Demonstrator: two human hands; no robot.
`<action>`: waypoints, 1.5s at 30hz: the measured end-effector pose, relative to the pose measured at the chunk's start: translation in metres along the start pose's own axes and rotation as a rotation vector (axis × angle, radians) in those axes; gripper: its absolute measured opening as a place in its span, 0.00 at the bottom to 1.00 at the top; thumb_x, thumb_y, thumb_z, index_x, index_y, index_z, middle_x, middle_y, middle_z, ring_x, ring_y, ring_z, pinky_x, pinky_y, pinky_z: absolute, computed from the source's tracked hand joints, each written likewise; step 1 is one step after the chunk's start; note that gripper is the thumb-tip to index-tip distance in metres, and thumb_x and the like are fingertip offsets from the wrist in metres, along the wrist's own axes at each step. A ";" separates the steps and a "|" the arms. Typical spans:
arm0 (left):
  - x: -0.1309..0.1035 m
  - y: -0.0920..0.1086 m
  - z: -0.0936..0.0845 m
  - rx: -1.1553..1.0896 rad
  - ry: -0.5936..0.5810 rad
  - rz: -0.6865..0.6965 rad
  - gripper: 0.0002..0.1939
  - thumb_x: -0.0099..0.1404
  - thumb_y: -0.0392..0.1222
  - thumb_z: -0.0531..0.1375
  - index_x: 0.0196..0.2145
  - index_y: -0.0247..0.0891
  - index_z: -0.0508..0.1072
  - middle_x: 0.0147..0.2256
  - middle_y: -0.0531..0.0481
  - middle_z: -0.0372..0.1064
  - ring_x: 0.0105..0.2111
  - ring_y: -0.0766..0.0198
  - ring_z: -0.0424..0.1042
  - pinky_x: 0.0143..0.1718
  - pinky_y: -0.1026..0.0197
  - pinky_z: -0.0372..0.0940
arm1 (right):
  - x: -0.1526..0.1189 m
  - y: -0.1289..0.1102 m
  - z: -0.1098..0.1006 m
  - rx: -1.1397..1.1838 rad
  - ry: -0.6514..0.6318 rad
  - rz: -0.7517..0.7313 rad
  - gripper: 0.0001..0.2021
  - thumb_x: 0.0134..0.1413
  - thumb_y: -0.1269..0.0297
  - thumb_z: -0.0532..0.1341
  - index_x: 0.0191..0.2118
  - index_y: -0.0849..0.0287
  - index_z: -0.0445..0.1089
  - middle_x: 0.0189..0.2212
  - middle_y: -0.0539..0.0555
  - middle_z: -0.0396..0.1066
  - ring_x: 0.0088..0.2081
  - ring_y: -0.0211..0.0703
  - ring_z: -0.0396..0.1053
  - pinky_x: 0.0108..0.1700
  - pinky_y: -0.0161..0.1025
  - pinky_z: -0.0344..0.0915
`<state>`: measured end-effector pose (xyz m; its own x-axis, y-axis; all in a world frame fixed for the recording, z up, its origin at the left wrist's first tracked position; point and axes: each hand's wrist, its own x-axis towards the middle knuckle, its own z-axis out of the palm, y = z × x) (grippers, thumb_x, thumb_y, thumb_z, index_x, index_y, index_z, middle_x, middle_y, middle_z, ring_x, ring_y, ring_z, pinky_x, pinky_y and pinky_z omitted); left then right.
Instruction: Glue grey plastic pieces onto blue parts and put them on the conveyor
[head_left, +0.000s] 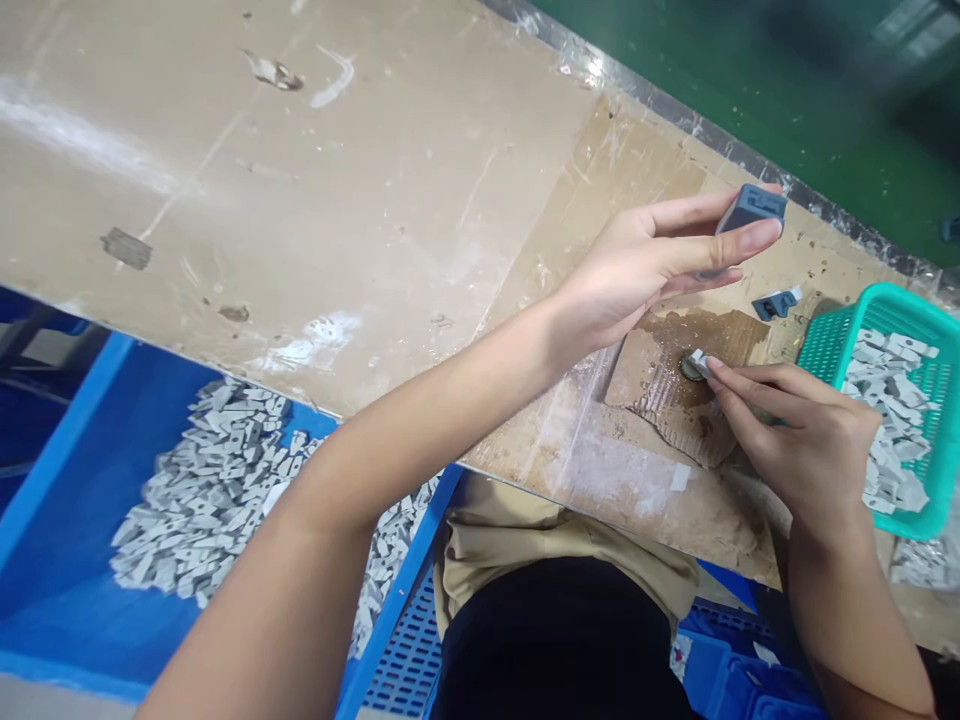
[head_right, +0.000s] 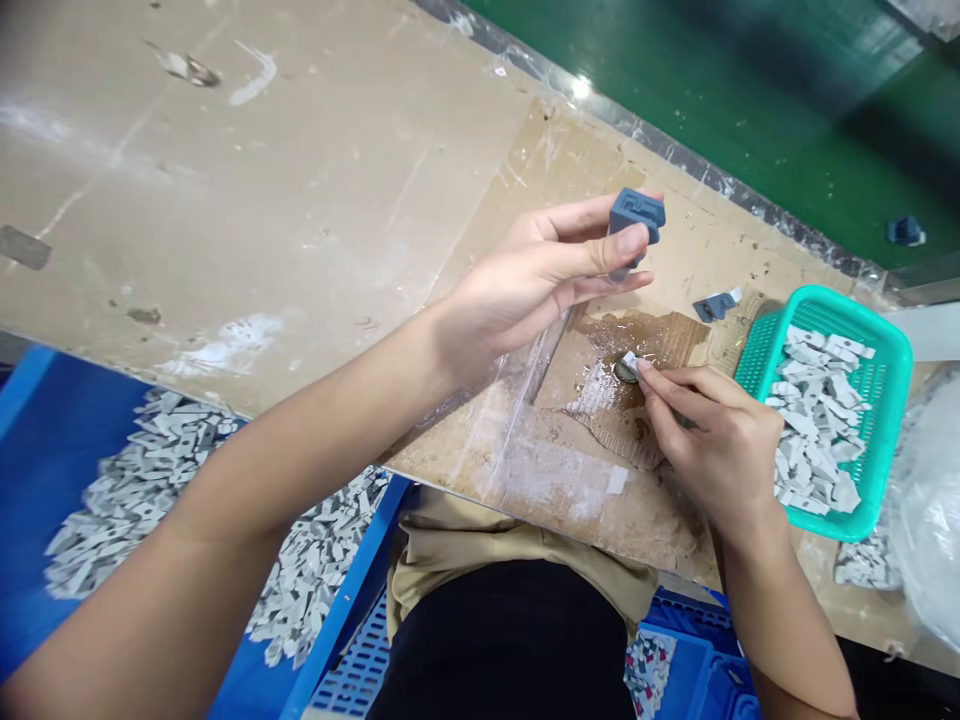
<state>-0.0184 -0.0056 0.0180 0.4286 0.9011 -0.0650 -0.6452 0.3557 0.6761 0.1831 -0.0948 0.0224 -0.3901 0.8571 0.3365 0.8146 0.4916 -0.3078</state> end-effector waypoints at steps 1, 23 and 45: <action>0.000 0.000 0.000 -0.009 0.005 -0.009 0.07 0.64 0.30 0.63 0.41 0.27 0.77 0.44 0.50 0.75 0.59 0.54 0.69 0.59 0.54 0.66 | 0.000 0.000 0.000 0.000 -0.001 -0.001 0.10 0.59 0.74 0.66 0.43 0.55 0.80 0.34 0.50 0.80 0.33 0.40 0.77 0.35 0.36 0.73; 0.005 -0.008 -0.002 0.132 0.057 0.002 0.09 0.67 0.38 0.63 0.45 0.35 0.76 0.48 0.52 0.74 0.56 0.56 0.72 0.58 0.55 0.69 | -0.001 0.004 -0.004 0.074 0.134 0.066 0.18 0.57 0.74 0.68 0.50 0.48 0.78 0.39 0.51 0.80 0.36 0.44 0.77 0.37 0.41 0.74; 0.001 -0.022 -0.003 0.322 0.081 -0.066 0.12 0.57 0.39 0.70 0.39 0.34 0.77 0.36 0.46 0.76 0.37 0.63 0.78 0.47 0.56 0.71 | 0.001 0.007 -0.010 0.207 0.328 0.200 0.15 0.59 0.70 0.66 0.49 0.44 0.79 0.36 0.50 0.79 0.34 0.43 0.76 0.34 0.41 0.73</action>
<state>-0.0053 -0.0116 0.0005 0.4025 0.9002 -0.1661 -0.3790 0.3290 0.8649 0.1927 -0.0920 0.0297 -0.0493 0.8608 0.5065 0.7437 0.3701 -0.5567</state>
